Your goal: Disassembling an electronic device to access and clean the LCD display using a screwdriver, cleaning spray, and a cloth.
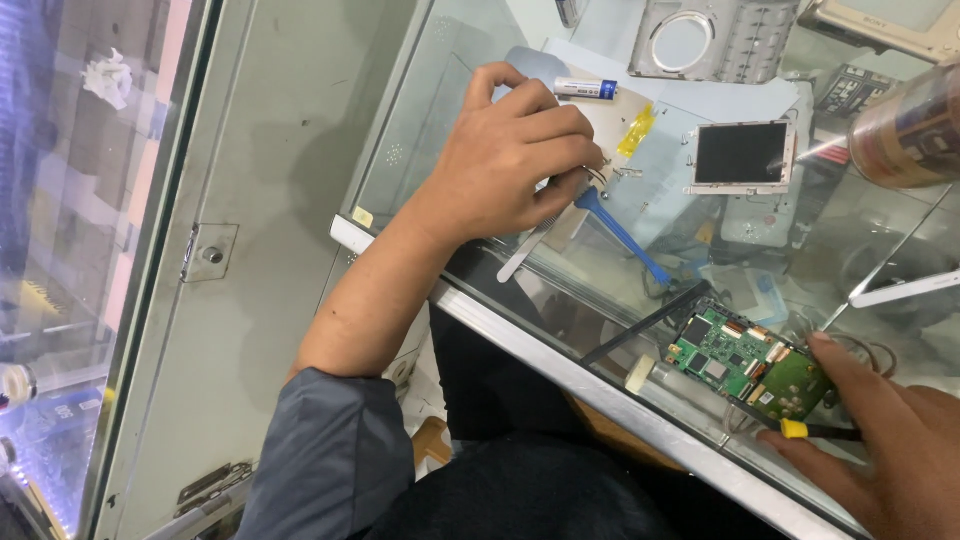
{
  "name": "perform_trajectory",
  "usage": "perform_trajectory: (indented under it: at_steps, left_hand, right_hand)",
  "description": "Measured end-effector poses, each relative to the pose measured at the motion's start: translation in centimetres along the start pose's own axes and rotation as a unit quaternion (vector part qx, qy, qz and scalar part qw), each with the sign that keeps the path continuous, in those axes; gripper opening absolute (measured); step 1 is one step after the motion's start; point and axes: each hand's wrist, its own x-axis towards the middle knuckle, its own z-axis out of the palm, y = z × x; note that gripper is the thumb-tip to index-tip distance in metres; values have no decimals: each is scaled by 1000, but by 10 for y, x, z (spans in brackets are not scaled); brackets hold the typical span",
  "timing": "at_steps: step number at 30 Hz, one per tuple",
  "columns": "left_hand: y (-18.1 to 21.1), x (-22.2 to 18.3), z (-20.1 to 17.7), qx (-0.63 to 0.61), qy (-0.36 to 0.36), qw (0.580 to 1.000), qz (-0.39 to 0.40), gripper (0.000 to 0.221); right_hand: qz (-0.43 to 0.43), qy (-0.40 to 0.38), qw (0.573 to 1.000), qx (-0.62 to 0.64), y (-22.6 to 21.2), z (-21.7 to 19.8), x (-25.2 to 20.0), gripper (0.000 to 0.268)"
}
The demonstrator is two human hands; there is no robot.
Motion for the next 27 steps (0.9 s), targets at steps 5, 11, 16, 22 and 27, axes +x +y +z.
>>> perform_trajectory:
  at_steps: [5, 11, 16, 22, 27]
  left_hand:
    - [-1, 0, 4, 25, 0, 1000, -2, 13]
    - [0, 3, 4, 19, -4, 1000, -4, 15]
    - [-1, 4, 6, 15, 1, 1000, 9, 16]
    - [-1, 5, 5, 18, 8, 1000, 15, 14]
    - [-5, 4, 7, 25, 1, 999, 44, 12]
  right_hand:
    - [-59, 76, 995, 24, 3, 2, -3, 103]
    - [-47, 66, 996, 31, 2, 0, -4, 105]
    - [-40, 73, 996, 19, 4, 6, -4, 102]
    - [-42, 62, 997, 26, 3, 4, -3, 105]
    - [-36, 54, 998, -6, 1, 1, -3, 104]
